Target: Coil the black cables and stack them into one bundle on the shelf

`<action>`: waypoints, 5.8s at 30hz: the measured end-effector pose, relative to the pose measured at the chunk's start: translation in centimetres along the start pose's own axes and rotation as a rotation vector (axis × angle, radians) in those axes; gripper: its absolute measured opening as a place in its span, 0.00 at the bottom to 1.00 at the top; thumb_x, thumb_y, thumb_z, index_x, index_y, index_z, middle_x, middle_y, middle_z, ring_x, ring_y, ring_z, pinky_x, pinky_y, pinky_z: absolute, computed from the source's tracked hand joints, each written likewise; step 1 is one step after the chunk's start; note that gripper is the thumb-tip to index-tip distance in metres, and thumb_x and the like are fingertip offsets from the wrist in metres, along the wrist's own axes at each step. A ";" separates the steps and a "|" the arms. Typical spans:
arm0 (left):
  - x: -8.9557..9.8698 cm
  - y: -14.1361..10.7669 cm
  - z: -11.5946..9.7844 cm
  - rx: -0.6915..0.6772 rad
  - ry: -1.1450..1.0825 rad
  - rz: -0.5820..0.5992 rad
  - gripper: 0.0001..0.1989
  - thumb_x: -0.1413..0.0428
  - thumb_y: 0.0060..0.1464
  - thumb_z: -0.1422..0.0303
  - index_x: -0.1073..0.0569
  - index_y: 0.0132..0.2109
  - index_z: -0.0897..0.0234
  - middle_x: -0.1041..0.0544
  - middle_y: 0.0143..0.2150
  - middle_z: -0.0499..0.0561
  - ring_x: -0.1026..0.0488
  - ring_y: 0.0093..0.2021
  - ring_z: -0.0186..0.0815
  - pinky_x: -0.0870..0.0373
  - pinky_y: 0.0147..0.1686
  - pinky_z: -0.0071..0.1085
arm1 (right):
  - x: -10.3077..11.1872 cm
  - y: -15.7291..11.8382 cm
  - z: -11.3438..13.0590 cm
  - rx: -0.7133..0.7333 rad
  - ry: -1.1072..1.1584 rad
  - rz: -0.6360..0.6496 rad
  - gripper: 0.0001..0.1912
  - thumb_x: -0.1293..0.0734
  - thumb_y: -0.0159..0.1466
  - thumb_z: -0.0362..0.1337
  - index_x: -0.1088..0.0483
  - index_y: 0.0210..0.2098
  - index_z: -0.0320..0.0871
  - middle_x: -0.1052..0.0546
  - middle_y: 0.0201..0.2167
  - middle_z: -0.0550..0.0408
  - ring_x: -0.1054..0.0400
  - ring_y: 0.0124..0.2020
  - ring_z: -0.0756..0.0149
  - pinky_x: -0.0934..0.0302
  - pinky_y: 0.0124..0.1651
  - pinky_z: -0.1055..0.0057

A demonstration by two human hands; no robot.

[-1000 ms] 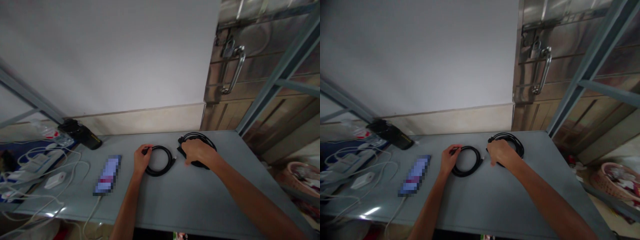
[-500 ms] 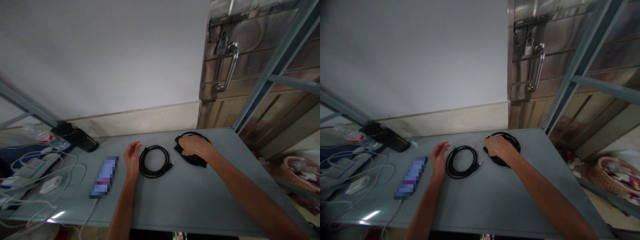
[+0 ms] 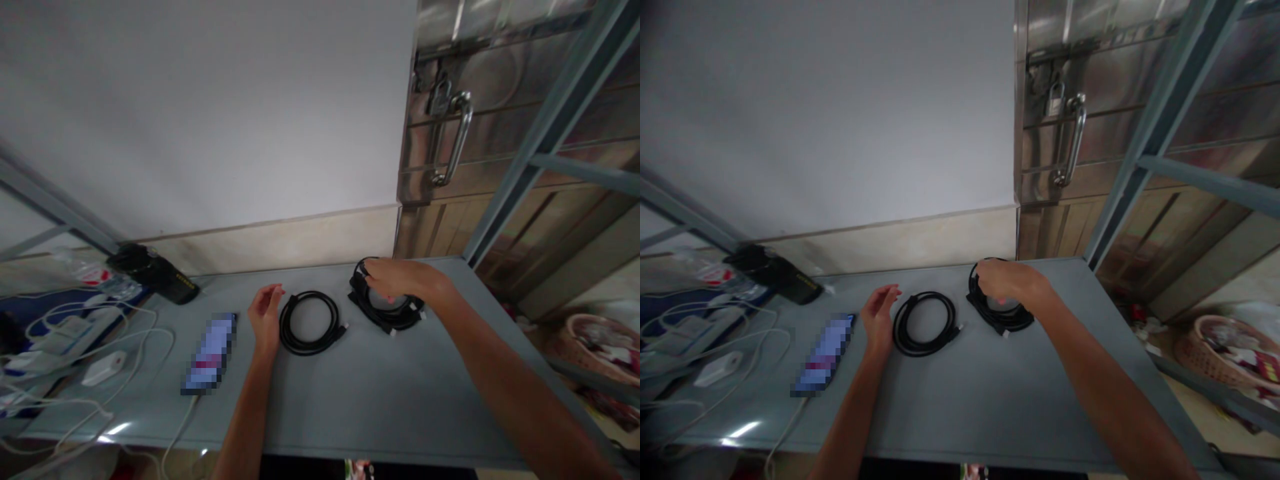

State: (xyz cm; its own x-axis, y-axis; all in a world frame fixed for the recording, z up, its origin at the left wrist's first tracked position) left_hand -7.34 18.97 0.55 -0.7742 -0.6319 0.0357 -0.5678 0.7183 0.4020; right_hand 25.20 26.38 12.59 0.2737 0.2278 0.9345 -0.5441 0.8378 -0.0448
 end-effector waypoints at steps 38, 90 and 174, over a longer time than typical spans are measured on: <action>-0.7 -1.5 -1.6 0.217 -0.010 0.470 0.19 0.31 0.60 0.48 0.11 0.41 0.60 0.12 0.38 0.58 0.16 0.44 0.52 0.23 0.50 0.45 | -1.5 -0.1 8.7 0.358 0.473 -0.437 0.16 0.48 0.85 0.46 0.37 0.58 0.43 0.21 0.38 0.54 0.28 0.36 0.64 0.41 0.42 0.68; -1.6 -0.8 -0.7 0.447 -0.468 0.509 0.30 0.30 0.61 0.48 0.17 0.63 0.60 0.15 0.61 0.63 0.16 0.59 0.52 0.23 0.59 0.46 | -5.7 0.9 9.7 0.317 -0.258 -0.193 0.23 0.53 0.84 0.34 0.44 0.73 0.34 0.22 0.59 0.30 0.21 0.58 0.46 0.23 0.51 0.59; -1.1 -0.3 2.3 0.412 -0.341 0.036 0.25 0.24 0.57 0.66 0.22 0.58 0.59 0.14 0.49 0.50 0.15 0.44 0.34 0.21 0.51 0.29 | -14.2 1.4 9.6 0.522 -0.174 -0.082 0.20 0.40 0.83 0.47 0.26 0.56 0.36 0.23 0.54 0.39 0.25 0.55 0.50 0.29 0.59 0.53</action>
State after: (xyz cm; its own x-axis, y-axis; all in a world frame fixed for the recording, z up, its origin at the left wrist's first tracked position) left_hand -6.99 20.10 -1.68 -0.8034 -0.5235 -0.2836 -0.5487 0.8359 0.0114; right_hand 12.94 19.60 2.65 0.2212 0.0499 0.9740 -0.8595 0.4819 0.1705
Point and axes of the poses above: each hand's wrist, its own y-axis towards the middle knuckle, its own x-axis out of the back of the hand, z = x × y, the point moved 2 cm from there along y, towards the middle knuckle
